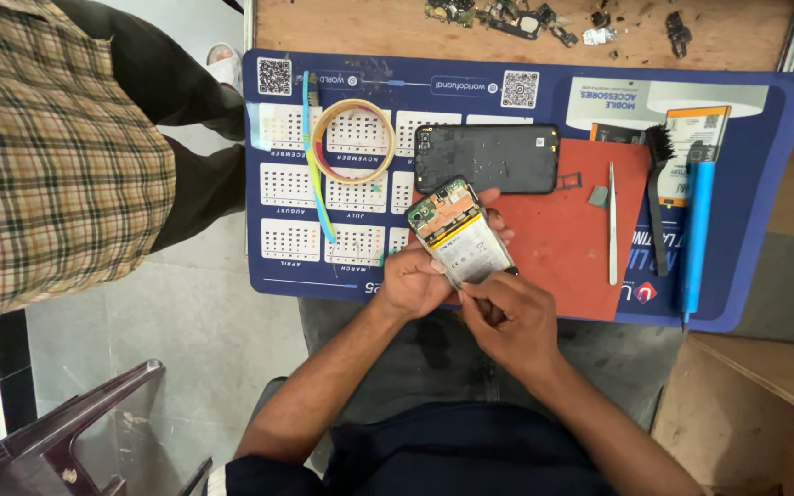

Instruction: The person disassembles a mobile phone on a workbench, using a metal spudger to pry open the casing and remove the battery. They then use tweezers to detach a ribbon cable and place the removed components on the mat.

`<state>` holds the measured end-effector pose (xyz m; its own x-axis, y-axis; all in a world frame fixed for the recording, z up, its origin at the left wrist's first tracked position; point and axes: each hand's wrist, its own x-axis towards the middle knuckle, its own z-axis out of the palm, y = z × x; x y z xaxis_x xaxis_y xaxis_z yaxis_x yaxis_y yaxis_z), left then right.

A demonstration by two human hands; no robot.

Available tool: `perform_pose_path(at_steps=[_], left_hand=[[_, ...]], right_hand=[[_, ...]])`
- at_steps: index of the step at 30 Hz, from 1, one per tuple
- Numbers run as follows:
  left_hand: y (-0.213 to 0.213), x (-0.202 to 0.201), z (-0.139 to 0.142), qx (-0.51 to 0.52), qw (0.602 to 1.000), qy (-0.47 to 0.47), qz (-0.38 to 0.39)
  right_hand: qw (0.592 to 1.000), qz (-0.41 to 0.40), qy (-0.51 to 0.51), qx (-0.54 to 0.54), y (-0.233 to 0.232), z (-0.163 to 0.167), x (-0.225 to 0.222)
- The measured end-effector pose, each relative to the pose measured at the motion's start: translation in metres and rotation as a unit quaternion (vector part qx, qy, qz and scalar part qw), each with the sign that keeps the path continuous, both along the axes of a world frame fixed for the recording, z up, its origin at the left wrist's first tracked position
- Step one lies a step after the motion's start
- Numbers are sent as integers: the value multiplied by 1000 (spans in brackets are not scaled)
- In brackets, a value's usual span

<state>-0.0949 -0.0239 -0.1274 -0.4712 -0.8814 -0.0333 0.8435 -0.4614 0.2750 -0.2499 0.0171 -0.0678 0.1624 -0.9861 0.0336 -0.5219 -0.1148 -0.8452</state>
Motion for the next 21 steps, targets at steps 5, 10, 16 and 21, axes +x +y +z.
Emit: perform_pose_path(at_steps=[5,10,16,21], left_hand=[[0,0,0,1,1000,-3,-15],[0,0,1,3,1000,1,-15],[0,0,2,0,1000,-7,-5],[0,0,4,8,1000,-10,-5]], right_hand=[[1000,-1,12,4,5,0,-4],[1000,-5,16,24,8,2,-6],[999,1,33,20,8,5,-7],[1000,-3,20,17,12,10,-9]])
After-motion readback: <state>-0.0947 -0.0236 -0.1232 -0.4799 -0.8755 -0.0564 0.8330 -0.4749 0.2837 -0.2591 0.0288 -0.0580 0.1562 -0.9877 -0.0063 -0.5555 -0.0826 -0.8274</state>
